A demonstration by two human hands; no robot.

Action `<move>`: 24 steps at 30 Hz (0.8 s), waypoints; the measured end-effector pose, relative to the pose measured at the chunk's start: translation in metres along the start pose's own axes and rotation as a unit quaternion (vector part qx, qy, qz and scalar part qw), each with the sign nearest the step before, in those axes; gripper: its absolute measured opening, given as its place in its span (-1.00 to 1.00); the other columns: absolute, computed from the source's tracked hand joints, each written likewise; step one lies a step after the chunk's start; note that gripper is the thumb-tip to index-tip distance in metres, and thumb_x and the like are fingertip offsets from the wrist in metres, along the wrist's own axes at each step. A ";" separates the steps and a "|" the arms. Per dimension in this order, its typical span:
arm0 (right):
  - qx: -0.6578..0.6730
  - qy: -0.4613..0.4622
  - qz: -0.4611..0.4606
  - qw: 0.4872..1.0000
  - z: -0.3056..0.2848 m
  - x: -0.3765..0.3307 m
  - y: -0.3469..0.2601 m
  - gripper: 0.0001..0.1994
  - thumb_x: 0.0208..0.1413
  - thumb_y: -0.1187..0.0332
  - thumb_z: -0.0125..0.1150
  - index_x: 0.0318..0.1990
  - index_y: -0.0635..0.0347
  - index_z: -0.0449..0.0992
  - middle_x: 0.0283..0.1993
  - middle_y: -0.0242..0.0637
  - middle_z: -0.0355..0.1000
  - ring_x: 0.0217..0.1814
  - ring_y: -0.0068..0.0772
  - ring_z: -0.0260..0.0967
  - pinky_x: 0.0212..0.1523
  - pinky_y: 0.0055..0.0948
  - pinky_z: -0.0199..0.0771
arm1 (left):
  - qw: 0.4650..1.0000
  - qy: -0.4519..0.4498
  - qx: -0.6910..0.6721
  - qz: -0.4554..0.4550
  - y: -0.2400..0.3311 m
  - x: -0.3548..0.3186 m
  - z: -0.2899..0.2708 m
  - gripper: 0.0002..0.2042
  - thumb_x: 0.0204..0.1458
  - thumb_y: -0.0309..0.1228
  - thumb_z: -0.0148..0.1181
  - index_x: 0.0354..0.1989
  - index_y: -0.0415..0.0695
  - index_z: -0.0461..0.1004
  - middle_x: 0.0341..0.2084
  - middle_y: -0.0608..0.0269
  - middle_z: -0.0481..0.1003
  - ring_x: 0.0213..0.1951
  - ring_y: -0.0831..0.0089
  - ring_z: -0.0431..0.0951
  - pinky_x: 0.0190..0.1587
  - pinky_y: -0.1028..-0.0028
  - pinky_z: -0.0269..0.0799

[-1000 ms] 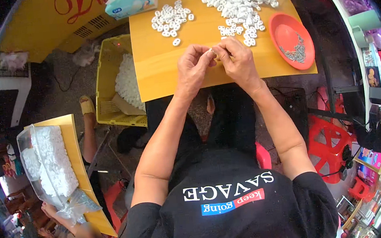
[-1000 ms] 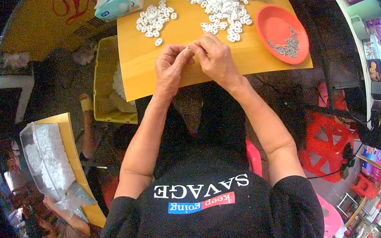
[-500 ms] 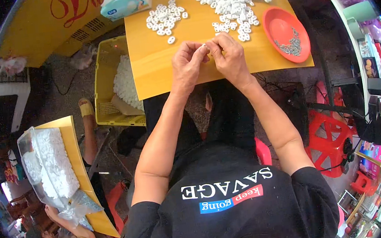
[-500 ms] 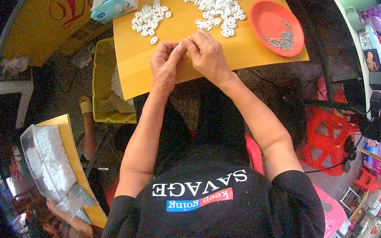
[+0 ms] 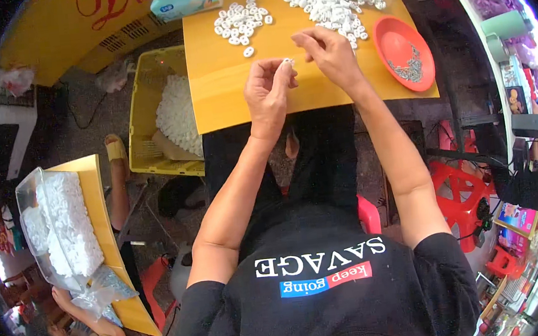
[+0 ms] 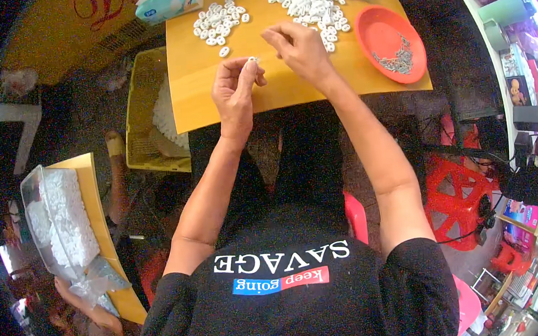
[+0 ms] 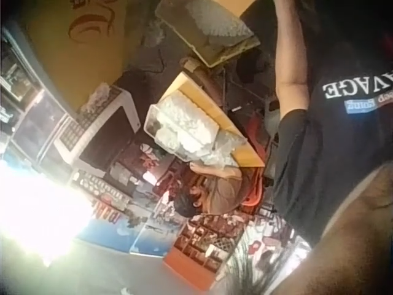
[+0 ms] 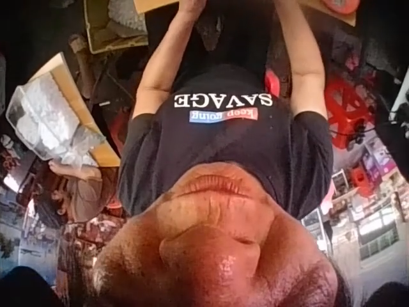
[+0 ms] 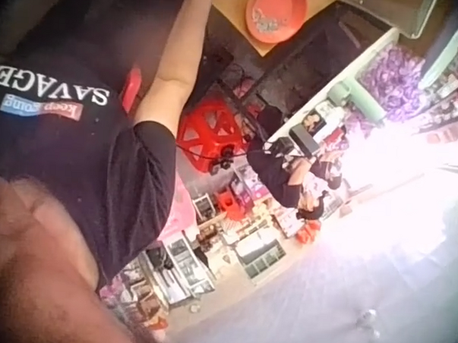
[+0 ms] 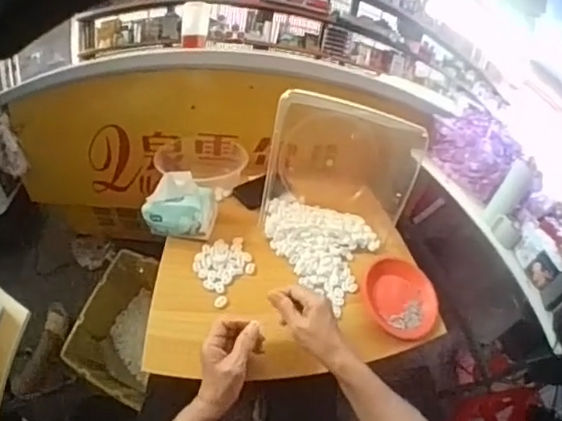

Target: Manually assembling small white circular plastic parts by inserting metal rings into them at a workspace.

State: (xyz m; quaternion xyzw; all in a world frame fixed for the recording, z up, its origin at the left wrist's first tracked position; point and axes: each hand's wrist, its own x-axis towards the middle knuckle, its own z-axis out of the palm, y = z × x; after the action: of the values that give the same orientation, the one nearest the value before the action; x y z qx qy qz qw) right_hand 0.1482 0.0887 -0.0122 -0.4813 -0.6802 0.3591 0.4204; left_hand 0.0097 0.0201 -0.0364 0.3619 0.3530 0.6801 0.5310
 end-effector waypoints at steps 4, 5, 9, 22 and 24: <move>-0.166 -0.057 -0.155 0.972 0.024 0.022 -0.012 -0.81 0.10 0.31 0.22 -0.24 0.26 0.57 -0.41 -0.23 0.48 -0.42 -0.49 0.41 -0.38 -0.52 0.39 | 1.000 -0.004 0.009 -0.007 0.016 -0.015 -0.010 -0.89 0.16 -0.50 0.11 -0.22 -0.27 0.39 -0.44 0.21 0.48 -0.44 0.54 0.45 -0.31 0.54 0.40; -0.163 -0.068 -0.187 0.966 0.034 0.026 -0.008 -0.81 0.07 0.30 0.24 -0.23 0.20 0.58 -0.35 -0.21 0.48 -0.37 -0.31 0.45 -0.34 -0.42 0.43 | 1.000 0.001 0.012 -0.012 0.019 -0.017 -0.014 -0.89 0.16 -0.50 0.11 -0.22 -0.27 0.39 -0.44 0.21 0.48 -0.44 0.54 0.45 -0.31 0.54 0.40; -0.300 -0.095 -0.251 0.916 0.053 0.042 0.005 -0.82 0.06 0.28 0.21 -0.21 0.09 0.58 -0.27 -0.25 0.49 -0.21 -0.14 0.45 -0.27 -0.24 0.46 | 0.999 0.040 -0.005 -0.003 0.028 -0.018 -0.030 -0.90 0.16 -0.50 0.11 -0.23 -0.27 0.39 -0.45 0.22 0.47 -0.45 0.54 0.45 -0.33 0.55 0.39; -0.336 -0.075 -0.259 0.902 0.057 0.025 0.008 -0.83 0.13 0.23 0.15 -0.19 0.03 0.51 -0.27 -0.27 0.48 -0.37 -0.08 0.47 -0.40 -0.20 0.50 | 0.996 0.083 -0.007 -0.039 0.028 -0.013 -0.044 -0.89 0.14 -0.47 0.13 -0.25 -0.25 0.40 -0.47 0.25 0.48 -0.47 0.58 0.45 -0.37 0.60 0.37; -0.341 -0.068 -0.232 0.909 0.061 0.016 -0.003 -0.87 0.09 0.32 0.20 -0.29 0.17 0.53 -0.34 -0.18 0.45 -0.32 -0.07 0.45 -0.38 -0.25 0.46 | 0.996 0.085 0.009 -0.039 0.029 -0.013 -0.046 -0.88 0.14 -0.47 0.13 -0.25 -0.26 0.40 -0.46 0.24 0.49 -0.47 0.58 0.46 -0.38 0.61 0.37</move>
State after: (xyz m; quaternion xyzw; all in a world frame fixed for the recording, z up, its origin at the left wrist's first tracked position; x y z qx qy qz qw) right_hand 0.0886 0.0979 -0.0293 -0.3983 -0.8806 0.0299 0.2549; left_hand -0.0415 -0.0028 -0.0360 0.2930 0.4167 0.6842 0.5219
